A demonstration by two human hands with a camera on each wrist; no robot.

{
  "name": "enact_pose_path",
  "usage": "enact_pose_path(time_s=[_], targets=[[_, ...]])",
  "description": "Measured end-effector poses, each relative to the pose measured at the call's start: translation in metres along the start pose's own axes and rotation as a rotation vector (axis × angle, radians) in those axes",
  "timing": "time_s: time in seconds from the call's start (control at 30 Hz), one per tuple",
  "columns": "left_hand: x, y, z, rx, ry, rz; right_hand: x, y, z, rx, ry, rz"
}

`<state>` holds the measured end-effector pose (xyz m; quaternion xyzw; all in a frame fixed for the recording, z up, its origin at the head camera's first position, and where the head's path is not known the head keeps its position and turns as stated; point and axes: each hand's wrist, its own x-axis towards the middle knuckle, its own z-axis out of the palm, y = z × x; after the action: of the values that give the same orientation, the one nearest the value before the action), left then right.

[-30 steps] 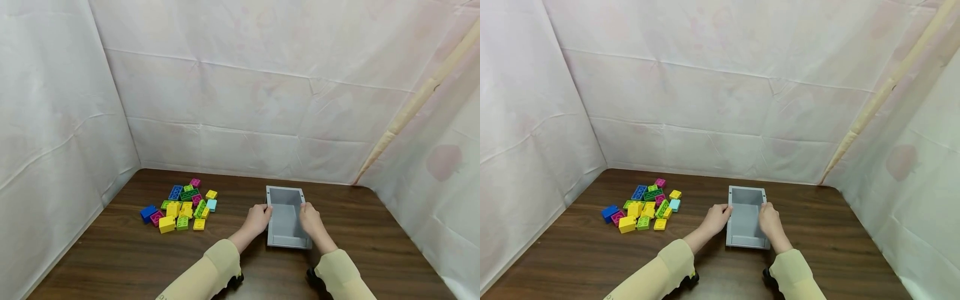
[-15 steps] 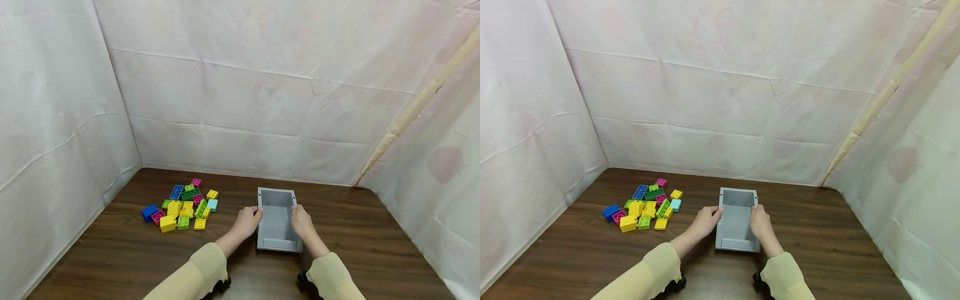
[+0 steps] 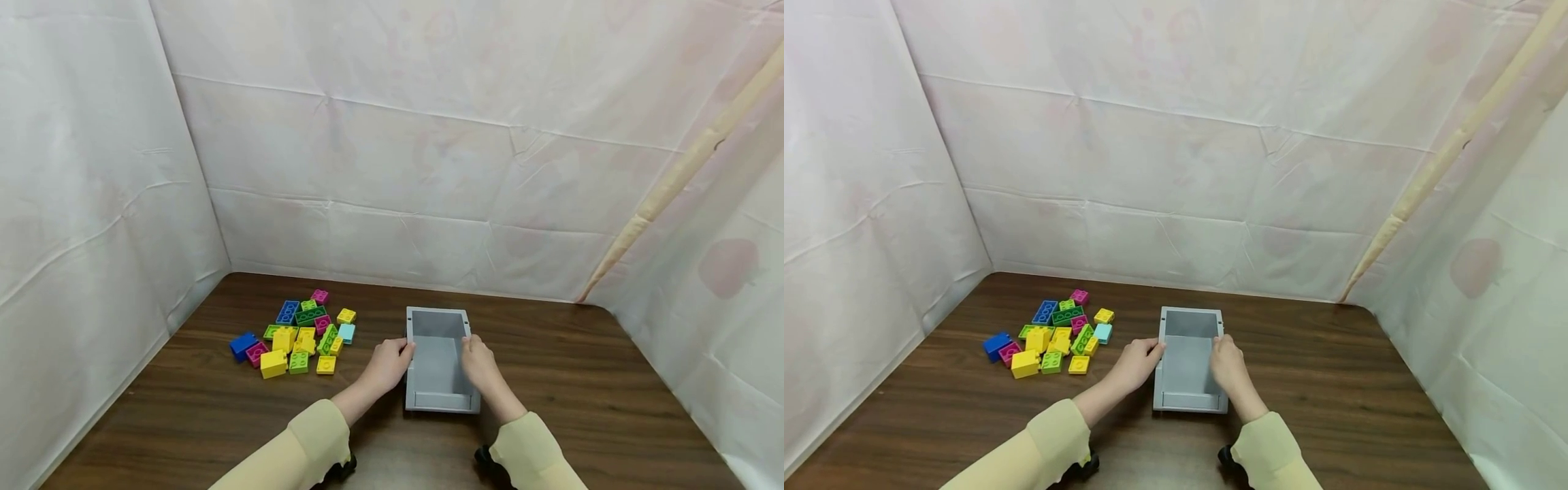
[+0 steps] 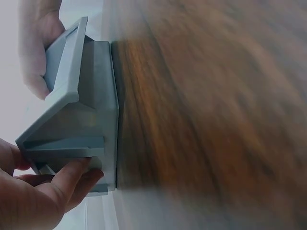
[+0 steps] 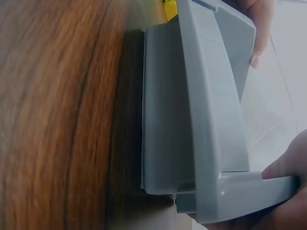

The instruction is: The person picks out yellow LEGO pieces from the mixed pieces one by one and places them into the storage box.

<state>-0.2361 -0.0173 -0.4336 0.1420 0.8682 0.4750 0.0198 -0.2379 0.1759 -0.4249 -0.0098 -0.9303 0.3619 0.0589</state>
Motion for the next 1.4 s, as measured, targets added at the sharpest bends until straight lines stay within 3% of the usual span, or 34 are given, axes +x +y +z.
enact_pose_path(time_s=[0.77, 1.13, 1.4], targets=[[-0.012, -0.013, -0.027, 0.029, -0.038, -0.066, -0.009, -0.009, 0.006, 0.328, -0.237, 0.077], [-0.016, -0.014, -0.034, 0.025, -0.049, -0.079, -0.007, -0.008, 0.003, 0.345, -0.293, 0.113], [-0.016, -0.014, -0.038, 0.015, -0.027, -0.087, 0.017, -0.005, -0.015, 0.368, -0.408, 0.212]])
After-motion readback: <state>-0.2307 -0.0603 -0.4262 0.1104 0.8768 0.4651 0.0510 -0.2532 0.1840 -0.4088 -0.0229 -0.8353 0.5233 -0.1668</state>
